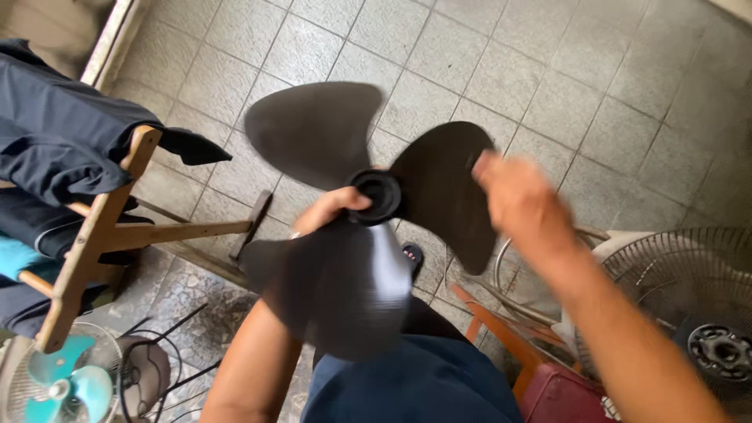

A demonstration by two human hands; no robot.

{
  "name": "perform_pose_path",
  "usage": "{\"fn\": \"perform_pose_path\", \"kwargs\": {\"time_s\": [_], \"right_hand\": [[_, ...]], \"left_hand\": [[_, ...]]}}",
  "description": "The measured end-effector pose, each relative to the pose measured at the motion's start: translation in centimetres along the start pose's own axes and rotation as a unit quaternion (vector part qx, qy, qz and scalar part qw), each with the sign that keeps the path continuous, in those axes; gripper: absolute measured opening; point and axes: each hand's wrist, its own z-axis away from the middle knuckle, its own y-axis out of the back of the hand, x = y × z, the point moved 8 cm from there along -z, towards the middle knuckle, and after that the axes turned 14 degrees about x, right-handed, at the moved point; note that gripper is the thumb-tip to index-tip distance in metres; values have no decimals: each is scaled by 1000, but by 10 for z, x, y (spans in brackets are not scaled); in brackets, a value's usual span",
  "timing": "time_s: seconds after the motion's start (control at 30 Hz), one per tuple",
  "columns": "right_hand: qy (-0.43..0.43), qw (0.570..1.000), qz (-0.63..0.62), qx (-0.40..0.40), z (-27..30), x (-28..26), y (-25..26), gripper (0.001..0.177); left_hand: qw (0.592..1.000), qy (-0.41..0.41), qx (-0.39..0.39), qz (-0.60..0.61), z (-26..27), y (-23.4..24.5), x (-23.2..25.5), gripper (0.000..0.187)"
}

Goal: The person holds a three-blade fan rotor and wipes each blade with a dark cloth, then switches to a white cloth to continue wiping the blades and central hub. The person rotates the rotor to access different sides and finishes by wiping the hub area.

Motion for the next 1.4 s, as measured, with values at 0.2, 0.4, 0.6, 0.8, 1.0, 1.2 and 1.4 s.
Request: {"fn": "perform_pose_path", "kwargs": {"time_s": [0.2,0.4,0.6,0.8,1.0,1.2,1.4], "right_hand": [[-39,997,-7,67,-13,20,27,21],[-89,992,-48,70,4,41,35,25],[-95,980,-45,167,14,46,52,20],[-258,942,-5,217,25,82,63,15],[-278,930,34,237,25,35,56,9],[-419,844,158,295,55,37,75,13],[-403,856,130,296,62,-7,60,12]], "left_hand": [[999,32,-20,-11,-7,-33,0,28],[989,103,-7,-103,-22,-51,-2,18],[983,81,-100,-134,-64,-91,21,20],[909,119,-324,-234,-136,-126,5,52],[858,166,-399,-279,-178,-164,18,54],[814,223,-435,-314,-157,-165,11,54],[748,106,-533,-382,-241,-138,-27,24]]}}
